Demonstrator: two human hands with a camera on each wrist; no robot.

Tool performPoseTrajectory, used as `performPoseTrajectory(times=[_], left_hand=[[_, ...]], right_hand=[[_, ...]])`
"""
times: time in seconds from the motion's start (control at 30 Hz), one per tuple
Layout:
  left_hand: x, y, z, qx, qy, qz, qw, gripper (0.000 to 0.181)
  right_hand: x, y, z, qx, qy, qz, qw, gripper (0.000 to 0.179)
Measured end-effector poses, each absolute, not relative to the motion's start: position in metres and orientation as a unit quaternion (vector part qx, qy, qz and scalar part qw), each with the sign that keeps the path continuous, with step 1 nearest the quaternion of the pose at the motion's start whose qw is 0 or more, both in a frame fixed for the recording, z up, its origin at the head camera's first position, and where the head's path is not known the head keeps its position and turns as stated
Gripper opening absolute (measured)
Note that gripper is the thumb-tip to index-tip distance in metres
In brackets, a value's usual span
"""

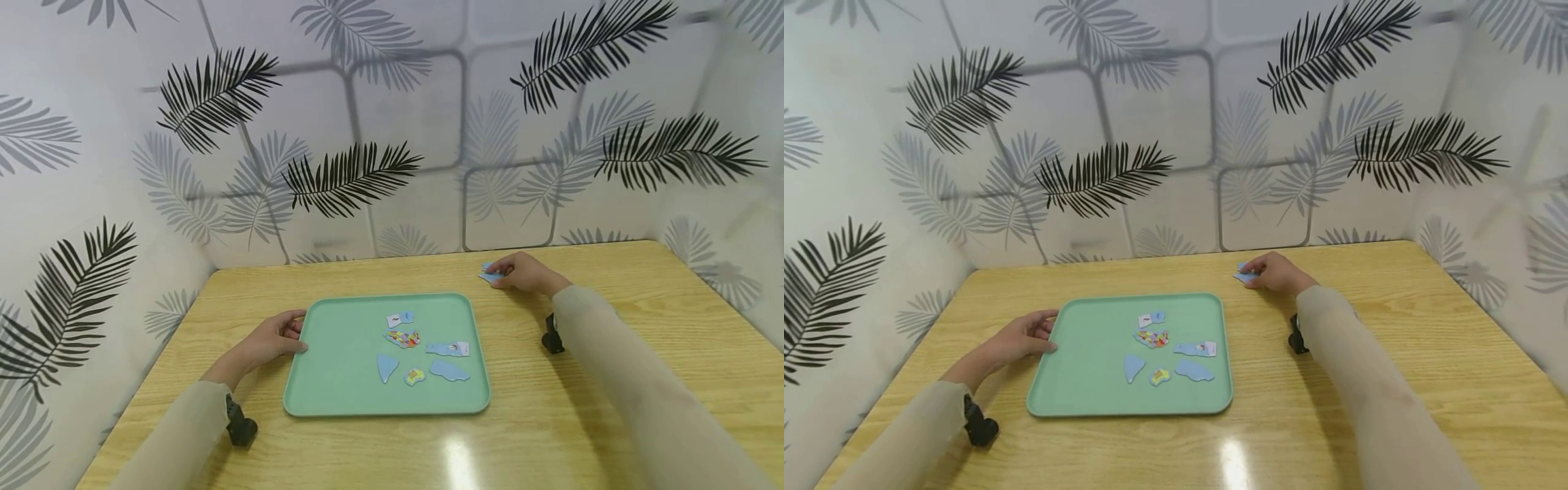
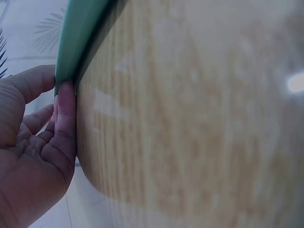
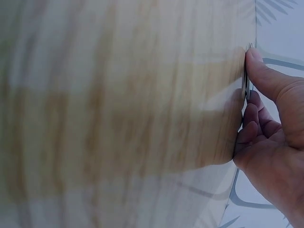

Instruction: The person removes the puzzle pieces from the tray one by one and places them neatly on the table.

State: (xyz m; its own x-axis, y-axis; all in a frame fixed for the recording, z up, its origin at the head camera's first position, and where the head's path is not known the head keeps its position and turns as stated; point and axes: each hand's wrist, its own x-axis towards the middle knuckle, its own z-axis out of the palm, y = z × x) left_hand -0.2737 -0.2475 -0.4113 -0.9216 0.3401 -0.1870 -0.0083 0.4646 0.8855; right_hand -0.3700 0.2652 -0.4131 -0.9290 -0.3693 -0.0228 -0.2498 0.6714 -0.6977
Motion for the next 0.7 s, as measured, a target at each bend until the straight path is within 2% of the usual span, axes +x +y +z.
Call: performPoseTrajectory(times=[0.7], left_hand=[[-0.2758,-0.2494,-0.4147,0.085,0.843,0.503,0.170,0.076]], right_hand=[[-0.3681,0.2664,-0.4111,-0.163,0.910,-0.373,0.083,0.036]])
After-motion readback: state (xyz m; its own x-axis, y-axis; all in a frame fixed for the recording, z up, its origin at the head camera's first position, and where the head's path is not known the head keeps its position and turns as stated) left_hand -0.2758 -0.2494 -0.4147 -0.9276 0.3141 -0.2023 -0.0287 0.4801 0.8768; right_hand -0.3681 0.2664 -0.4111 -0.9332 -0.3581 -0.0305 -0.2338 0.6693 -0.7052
